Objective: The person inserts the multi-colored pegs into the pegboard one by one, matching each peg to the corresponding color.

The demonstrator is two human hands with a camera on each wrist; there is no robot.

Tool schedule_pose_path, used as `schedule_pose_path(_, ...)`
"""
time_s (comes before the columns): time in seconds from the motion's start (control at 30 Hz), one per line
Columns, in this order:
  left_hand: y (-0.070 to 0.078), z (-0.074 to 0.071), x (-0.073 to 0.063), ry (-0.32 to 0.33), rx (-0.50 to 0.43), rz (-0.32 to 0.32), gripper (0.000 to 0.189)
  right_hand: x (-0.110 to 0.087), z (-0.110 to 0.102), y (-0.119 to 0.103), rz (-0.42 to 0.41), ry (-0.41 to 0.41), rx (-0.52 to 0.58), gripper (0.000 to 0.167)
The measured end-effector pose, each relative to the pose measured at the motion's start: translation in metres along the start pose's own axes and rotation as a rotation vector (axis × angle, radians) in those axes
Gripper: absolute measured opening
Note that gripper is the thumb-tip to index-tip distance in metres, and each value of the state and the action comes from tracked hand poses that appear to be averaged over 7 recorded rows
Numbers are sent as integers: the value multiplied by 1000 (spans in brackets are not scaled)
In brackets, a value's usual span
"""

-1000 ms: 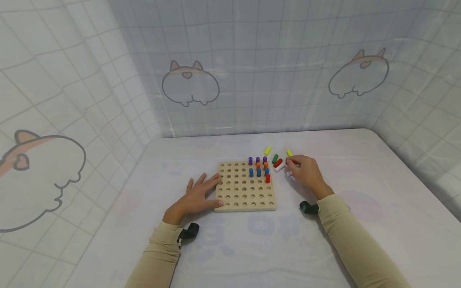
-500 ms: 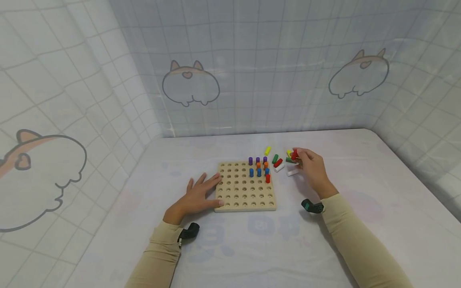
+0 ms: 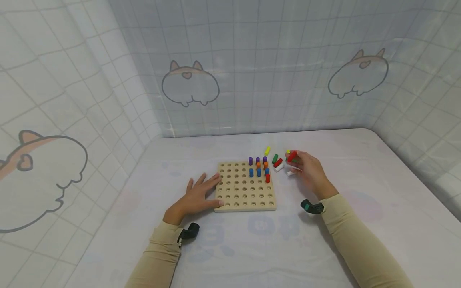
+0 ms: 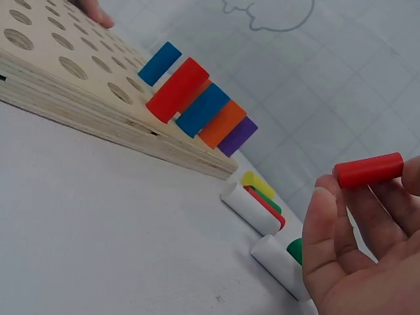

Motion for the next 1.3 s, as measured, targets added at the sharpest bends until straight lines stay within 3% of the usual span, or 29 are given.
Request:
schedule_pose_path(0.43,1,0,-1,1,-3,1,92,-1,5,6,56,-61,43,60)
schedule_pose_path(0.6,-1,0,0,3,-11,-1,93,-1,6,6,49,-69,55,64)
schedule_pose_path(0.87,0,1,0,9,-4,4,93,0,7,8,31,-42,-13,67)
schedule_pose_path(1.0,0,1,1,10,3,3,92,0,8,8,24,-35,-21,63)
schedule_pose_path(1.3,2,-1,0,9,6,9,91,-3,15,6,-31,-110,-41,57)
Point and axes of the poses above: each hand's wrist, its own x-axis towards the middle knuckle, its own z-axis out of the palm, y = z × x, the point moved 5 cm from there along x, towards the middle knuckle, and after that the axes turned 3 degrees about -y, right-handed, at the moved point
